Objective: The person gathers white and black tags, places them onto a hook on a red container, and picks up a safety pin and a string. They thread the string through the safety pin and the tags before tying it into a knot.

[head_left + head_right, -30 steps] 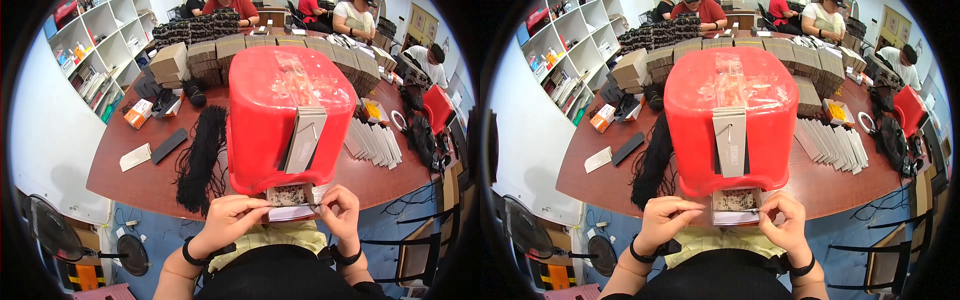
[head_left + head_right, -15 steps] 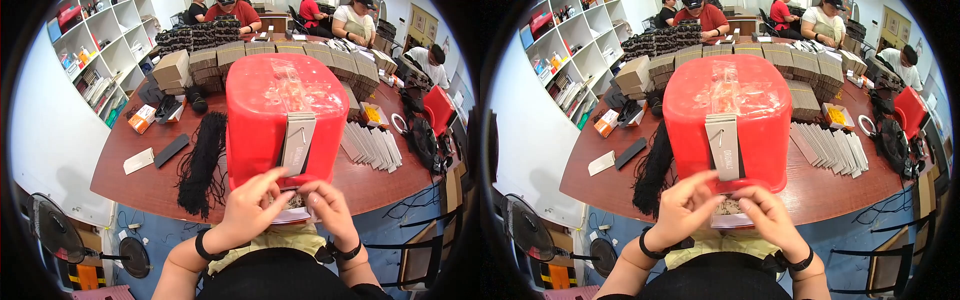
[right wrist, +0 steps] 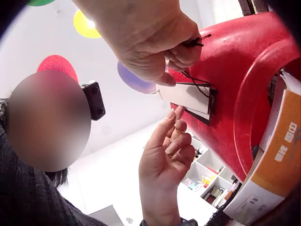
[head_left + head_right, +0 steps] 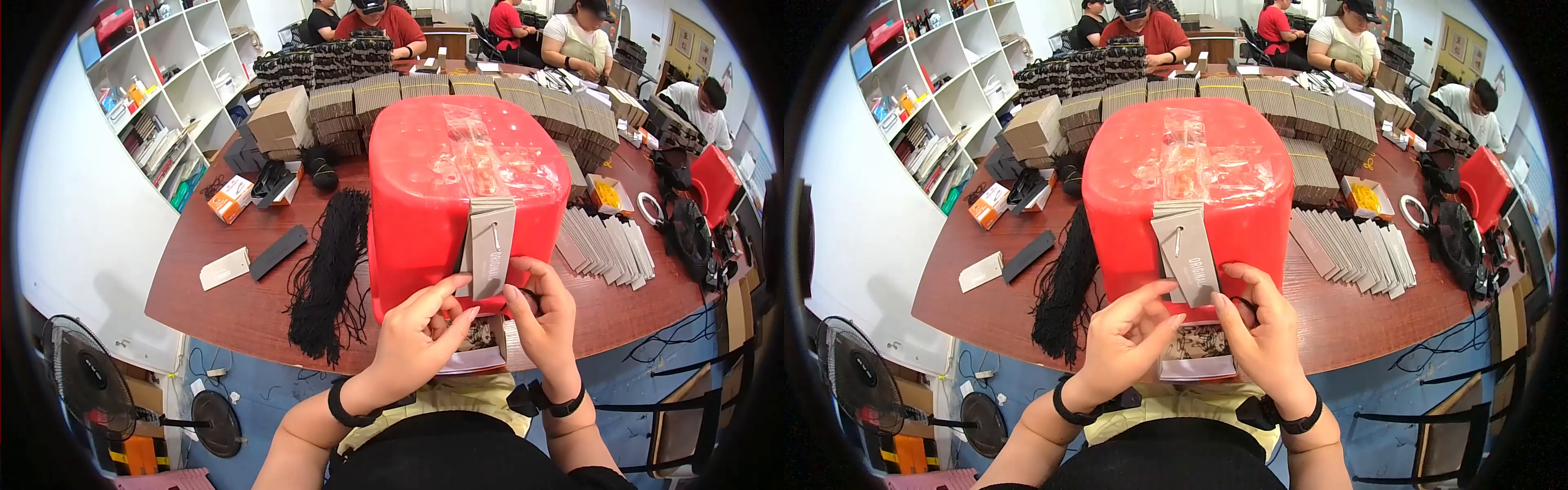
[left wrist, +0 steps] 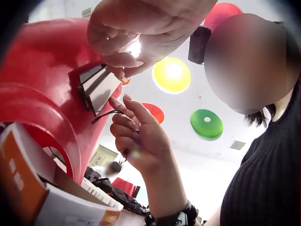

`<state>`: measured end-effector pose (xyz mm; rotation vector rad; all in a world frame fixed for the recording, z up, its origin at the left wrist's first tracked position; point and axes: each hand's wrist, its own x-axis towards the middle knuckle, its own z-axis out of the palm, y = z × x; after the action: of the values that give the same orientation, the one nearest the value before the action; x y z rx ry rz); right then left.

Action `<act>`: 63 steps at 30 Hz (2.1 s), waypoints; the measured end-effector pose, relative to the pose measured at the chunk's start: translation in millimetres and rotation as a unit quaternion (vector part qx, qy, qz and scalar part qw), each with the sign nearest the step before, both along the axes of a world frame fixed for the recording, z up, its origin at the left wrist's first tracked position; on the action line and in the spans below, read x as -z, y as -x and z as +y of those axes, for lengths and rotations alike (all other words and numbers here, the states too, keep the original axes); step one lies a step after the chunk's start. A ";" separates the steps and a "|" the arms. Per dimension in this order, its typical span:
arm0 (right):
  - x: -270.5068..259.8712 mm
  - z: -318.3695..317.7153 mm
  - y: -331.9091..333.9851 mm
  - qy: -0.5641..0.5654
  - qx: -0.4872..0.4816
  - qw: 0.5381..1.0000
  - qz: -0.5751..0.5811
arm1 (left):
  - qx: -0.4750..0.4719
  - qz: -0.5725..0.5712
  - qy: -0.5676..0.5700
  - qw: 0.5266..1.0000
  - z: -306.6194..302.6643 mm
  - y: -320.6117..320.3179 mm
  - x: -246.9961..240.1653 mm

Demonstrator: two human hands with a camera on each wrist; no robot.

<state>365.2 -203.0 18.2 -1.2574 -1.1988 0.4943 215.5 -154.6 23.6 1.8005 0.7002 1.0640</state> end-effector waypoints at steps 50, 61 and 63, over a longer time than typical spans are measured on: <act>-56.5 -0.9 -29.1 0.034 -0.186 0.969 0.159 | 0.096 -0.186 -0.192 0.959 30.6 -15.6 5.9; -75.7 16.6 -11.9 0.117 -0.258 0.954 0.099 | 0.142 -0.084 -0.242 0.956 20.3 7.7 -12.4; -71.1 18.8 -12.5 0.084 -0.266 0.954 0.111 | 0.143 -0.075 -0.247 0.956 20.8 9.6 -13.2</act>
<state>377.7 -184.2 89.3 -0.9739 -1.3177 1.1241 205.9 -133.8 36.8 2.1291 0.0696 1.2312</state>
